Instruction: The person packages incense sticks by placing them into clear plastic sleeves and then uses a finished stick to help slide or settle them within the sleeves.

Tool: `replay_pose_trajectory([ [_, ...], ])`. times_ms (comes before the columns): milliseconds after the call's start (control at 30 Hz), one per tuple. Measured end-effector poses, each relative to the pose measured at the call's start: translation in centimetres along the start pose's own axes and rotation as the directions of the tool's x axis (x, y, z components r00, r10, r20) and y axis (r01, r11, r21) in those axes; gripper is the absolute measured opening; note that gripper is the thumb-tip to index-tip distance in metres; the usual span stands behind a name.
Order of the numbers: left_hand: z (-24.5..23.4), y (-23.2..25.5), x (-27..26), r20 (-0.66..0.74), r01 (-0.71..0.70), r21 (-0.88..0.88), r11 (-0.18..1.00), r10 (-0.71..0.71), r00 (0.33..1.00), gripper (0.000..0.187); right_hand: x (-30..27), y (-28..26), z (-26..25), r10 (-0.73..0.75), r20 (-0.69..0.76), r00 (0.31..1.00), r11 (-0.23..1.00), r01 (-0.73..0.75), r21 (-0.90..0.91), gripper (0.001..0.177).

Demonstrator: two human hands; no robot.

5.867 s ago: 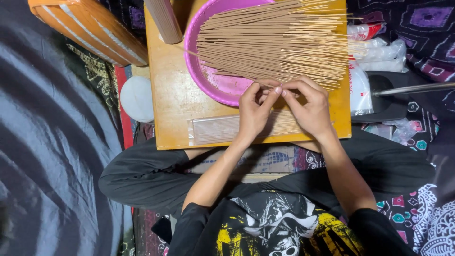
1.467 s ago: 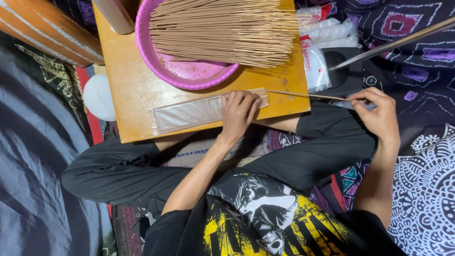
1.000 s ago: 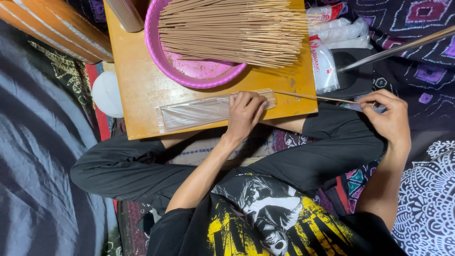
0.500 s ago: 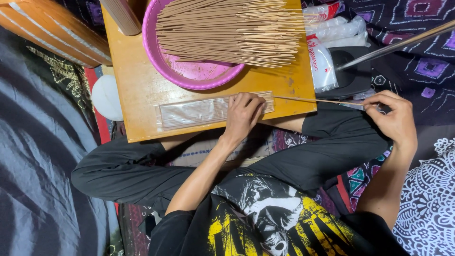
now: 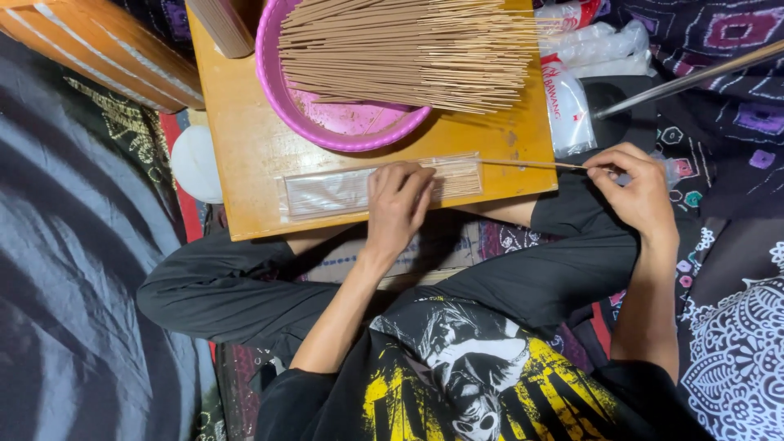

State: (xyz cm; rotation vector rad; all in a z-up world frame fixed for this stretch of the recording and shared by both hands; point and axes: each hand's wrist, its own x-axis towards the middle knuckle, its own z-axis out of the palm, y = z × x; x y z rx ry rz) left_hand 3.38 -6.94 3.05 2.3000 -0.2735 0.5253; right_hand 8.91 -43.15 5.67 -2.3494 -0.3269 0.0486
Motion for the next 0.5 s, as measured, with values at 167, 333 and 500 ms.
replay_pose_trajectory([
  [167,-4.7,-2.3,-1.0,-0.07,0.079,0.132,0.988,-0.07,0.995,0.026,0.8,-0.6,2.4,-0.014,-0.02,1.0,0.999,0.015,0.05,0.015],
  [333,-5.5,-4.1,-1.9,-0.001,0.096,0.192,0.977,-0.098,0.995,0.031,2.0,-2.0,4.8,-0.08,-0.025,0.997,0.996,0.081,0.034,0.014],
  [500,-3.9,-5.9,-2.7,-0.029,0.042,0.19,0.981,-0.037,0.999,0.025,3.3,-0.4,8.2,-0.218,-0.115,0.969,0.976,0.219,-0.003,0.016],
])
